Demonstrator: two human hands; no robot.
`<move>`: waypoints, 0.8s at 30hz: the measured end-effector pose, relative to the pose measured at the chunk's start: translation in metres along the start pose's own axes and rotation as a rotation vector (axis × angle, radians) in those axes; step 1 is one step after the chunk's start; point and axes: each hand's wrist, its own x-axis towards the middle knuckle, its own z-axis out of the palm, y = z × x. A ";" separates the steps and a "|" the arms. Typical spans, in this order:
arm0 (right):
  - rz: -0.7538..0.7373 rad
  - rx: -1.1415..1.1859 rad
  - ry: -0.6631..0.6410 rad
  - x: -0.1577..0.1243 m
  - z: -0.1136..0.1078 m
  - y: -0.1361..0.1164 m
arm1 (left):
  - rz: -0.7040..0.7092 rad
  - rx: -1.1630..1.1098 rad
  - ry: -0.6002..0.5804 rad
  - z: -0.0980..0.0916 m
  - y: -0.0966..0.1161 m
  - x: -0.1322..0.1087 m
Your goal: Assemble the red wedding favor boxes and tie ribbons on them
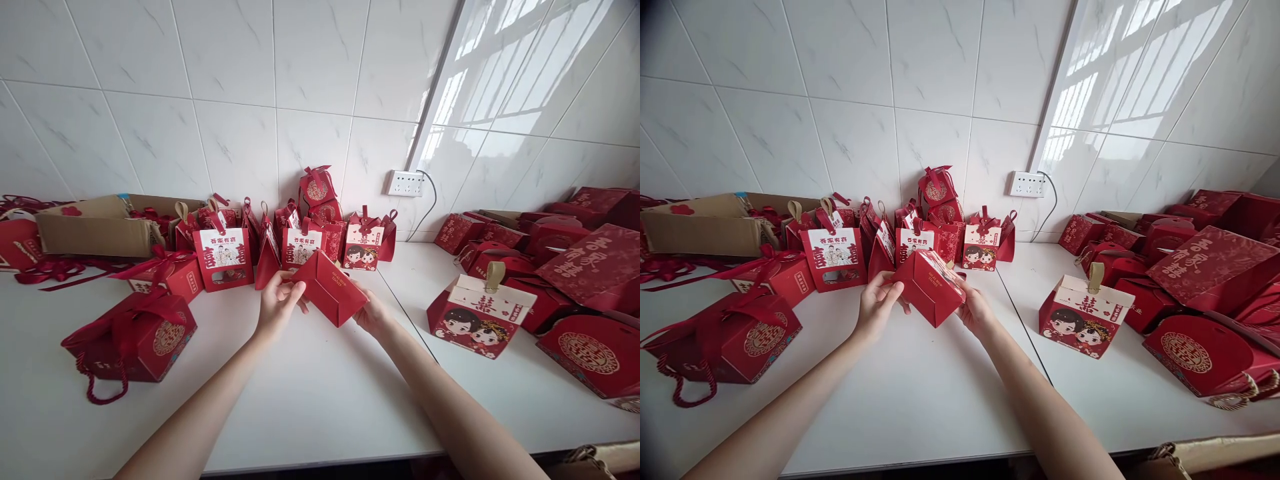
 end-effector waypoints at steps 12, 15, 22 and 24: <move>-0.566 -0.152 0.236 -0.005 0.002 -0.002 | 0.143 0.120 -0.186 -0.011 -0.023 0.005; -0.635 -0.228 0.261 -0.008 0.004 -0.004 | 0.158 0.185 -0.228 -0.014 -0.026 0.005; -0.672 -0.275 0.249 -0.012 0.007 -0.005 | 0.081 0.239 -0.215 -0.015 -0.028 0.006; -0.684 -0.290 0.238 -0.013 0.007 -0.006 | 0.046 0.208 -0.222 -0.015 -0.028 0.007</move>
